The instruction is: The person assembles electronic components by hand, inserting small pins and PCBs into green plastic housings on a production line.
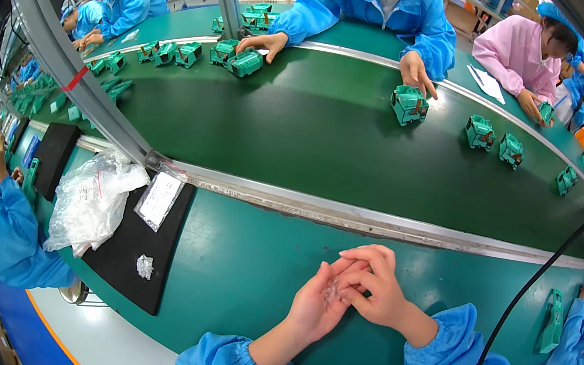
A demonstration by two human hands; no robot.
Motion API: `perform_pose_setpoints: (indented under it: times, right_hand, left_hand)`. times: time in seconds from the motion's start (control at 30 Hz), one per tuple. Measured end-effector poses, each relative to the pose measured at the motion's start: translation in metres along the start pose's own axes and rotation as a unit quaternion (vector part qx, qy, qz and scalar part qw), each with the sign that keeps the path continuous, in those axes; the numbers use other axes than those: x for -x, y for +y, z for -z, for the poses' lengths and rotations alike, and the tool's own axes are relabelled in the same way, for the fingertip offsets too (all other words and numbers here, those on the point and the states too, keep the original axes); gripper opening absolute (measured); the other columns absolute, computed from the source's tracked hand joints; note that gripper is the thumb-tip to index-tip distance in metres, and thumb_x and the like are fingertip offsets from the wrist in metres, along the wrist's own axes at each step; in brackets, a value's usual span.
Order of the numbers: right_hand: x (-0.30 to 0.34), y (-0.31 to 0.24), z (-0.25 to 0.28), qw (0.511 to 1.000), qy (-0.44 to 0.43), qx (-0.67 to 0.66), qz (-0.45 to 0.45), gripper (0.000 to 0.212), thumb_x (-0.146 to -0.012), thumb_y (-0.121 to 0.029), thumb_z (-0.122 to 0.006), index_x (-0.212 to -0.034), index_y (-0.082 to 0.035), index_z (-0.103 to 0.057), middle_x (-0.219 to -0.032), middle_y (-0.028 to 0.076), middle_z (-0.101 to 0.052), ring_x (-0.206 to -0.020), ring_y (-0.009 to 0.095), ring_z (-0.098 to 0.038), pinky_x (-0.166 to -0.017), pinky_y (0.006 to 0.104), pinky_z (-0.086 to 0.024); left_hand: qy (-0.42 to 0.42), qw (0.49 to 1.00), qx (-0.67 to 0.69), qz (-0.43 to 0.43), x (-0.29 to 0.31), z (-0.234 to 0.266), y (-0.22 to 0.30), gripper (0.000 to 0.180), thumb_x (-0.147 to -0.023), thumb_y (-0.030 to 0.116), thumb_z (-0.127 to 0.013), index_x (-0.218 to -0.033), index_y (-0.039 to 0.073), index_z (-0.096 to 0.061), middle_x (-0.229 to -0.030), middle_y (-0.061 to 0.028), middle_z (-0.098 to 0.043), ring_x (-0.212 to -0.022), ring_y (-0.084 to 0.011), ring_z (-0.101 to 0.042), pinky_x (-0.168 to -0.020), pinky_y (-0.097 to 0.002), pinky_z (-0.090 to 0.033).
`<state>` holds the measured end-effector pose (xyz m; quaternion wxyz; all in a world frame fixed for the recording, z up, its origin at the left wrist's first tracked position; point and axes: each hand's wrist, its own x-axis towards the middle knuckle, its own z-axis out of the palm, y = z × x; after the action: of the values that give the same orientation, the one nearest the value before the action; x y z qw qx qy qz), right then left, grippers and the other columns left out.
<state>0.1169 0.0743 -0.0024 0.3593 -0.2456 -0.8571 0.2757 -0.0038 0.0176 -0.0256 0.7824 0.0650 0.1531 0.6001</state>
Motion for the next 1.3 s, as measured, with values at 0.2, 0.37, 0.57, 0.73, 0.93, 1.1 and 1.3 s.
perform_pose_setpoints:
  times: [0.2, 0.37, 0.57, 0.73, 0.93, 1.1, 1.3]
  right_hand:
    - [0.011, 0.011, 0.002, 0.966, 0.176, -0.168, -0.085, 0.006, -0.071, -0.002, -0.057, -0.074, -0.003, -0.052, -0.083, 0.011, -0.055, -0.075, 0.02, -0.05, -0.071, 0.0305, -0.039]
    - [0.012, 0.01, 0.004, 0.885, 0.177, -0.39, -0.184, 0.008, -0.072, 0.008, -0.054, -0.078, 0.003, -0.05, -0.082, 0.013, -0.054, -0.074, 0.015, -0.052, -0.062, 0.0236, -0.044]
    - [0.01, 0.013, -0.001, 0.898, 0.206, -0.359, -0.154, 0.013, -0.068, 0.012, -0.055, -0.078, 0.004, -0.051, -0.081, 0.012, -0.052, -0.073, 0.015, -0.051, -0.061, 0.0222, -0.043]
    - [0.008, 0.012, -0.001, 0.918, 0.169, -0.319, -0.164, 0.012, -0.068, 0.012, -0.056, -0.077, 0.004, -0.055, -0.08, 0.01, -0.052, -0.072, 0.014, -0.051, -0.059, 0.0216, -0.043]
    - [0.008, 0.01, 0.001, 0.965, 0.142, -0.201, -0.088, 0.013, -0.066, 0.01, -0.059, -0.074, 0.0, -0.059, -0.075, 0.009, -0.054, -0.064, 0.014, -0.052, -0.054, 0.0219, -0.043]
    - [0.008, 0.011, -0.002, 0.977, 0.137, -0.144, -0.076, 0.012, -0.063, 0.006, -0.062, -0.071, -0.002, -0.058, -0.07, 0.007, -0.055, -0.06, 0.016, -0.052, -0.054, 0.0233, -0.042]
    - [0.005, 0.015, -0.001, 0.981, 0.123, -0.137, -0.064, 0.013, -0.063, 0.001, -0.065, -0.069, -0.005, -0.056, -0.068, 0.004, -0.056, -0.062, 0.017, -0.053, -0.058, 0.0264, -0.04]
  left_hand:
    - [0.076, 0.996, 0.04, 0.005, 0.001, -0.012, 0.007, 0.038, -0.087, 0.018, -0.033, -0.122, 0.002, -0.03, -0.116, -0.0125, -0.044, -0.099, -0.0191, -0.049, -0.086, -0.0308, -0.039]
    - [0.062, 0.996, 0.066, 0.004, 0.003, -0.011, 0.012, 0.036, -0.085, 0.011, -0.035, -0.119, 0.003, -0.033, -0.113, -0.0129, -0.047, -0.097, -0.0193, -0.051, -0.085, -0.0324, -0.041]
    - [0.062, 0.994, 0.091, -0.019, 0.005, -0.01, 0.013, 0.033, -0.083, 0.008, -0.038, -0.116, 0.004, -0.038, -0.113, -0.0136, -0.046, -0.095, -0.0195, -0.052, -0.084, -0.0332, -0.042]
    - [0.052, 0.997, 0.043, -0.034, 0.006, -0.01, 0.013, 0.031, -0.082, 0.003, -0.04, -0.113, 0.004, -0.041, -0.109, -0.0133, -0.049, -0.093, -0.0194, -0.053, -0.083, -0.0328, -0.043]
    - [0.111, 0.993, 0.035, -0.03, 0.004, -0.013, 0.014, 0.023, -0.081, 0.008, -0.041, -0.103, 0.003, -0.048, -0.101, -0.013, -0.054, -0.082, -0.0181, -0.055, -0.077, -0.0321, -0.045]
    - [0.133, 0.988, 0.076, -0.022, 0.002, -0.005, 0.011, 0.02, -0.083, 0.012, -0.039, -0.098, 0.003, -0.05, -0.088, -0.0115, -0.057, -0.073, -0.0165, -0.055, -0.068, -0.0292, -0.046]
    - [0.13, 0.988, 0.074, -0.044, 0.001, -0.007, 0.017, 0.019, -0.083, 0.012, -0.039, -0.1, 0.004, -0.046, -0.078, -0.0081, -0.056, -0.065, -0.0139, -0.053, -0.058, -0.0256, -0.043]
